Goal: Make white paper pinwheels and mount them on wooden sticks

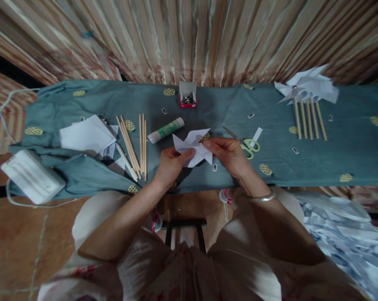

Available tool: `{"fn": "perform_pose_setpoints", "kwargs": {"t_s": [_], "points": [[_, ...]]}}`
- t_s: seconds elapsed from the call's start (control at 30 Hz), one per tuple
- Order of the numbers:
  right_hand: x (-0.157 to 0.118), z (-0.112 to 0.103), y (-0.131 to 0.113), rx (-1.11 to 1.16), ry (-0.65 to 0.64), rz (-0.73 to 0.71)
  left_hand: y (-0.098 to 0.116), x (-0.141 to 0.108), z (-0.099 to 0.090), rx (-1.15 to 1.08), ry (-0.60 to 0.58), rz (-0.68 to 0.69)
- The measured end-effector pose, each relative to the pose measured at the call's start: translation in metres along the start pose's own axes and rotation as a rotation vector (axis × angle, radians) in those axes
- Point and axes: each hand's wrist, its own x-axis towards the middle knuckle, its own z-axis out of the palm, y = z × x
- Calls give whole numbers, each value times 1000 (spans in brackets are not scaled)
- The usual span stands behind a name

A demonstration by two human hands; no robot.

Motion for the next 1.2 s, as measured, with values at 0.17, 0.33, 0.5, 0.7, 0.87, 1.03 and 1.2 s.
{"fn": "perform_pose_setpoints", "kwargs": {"t_s": [0.17, 0.33, 0.5, 0.7, 0.87, 1.03, 1.2], "points": [[-2, 3, 1, -124, -20, -90, -1, -1, 1, 43, 0, -8], [-7, 8, -1, -160, 15, -116, 0, -3, 3, 48, 5, -44], [-10, 9, -3, -174, 11, -118, 0, -5, 2, 45, -19, -51], [-11, 1, -8, -245, -84, -103, 0, -3, 1, 30, -44, -38], [-13, -1, -7, -269, -163, -102, -2, -2, 0, 38, -38, 1], [-15, 2, -9, -321, -150, -134, -3, -2, 0, 34, -56, 19], [-16, 4, -10, -369, -120, -150, -3, -3, 1, 24, -65, 21]]}}
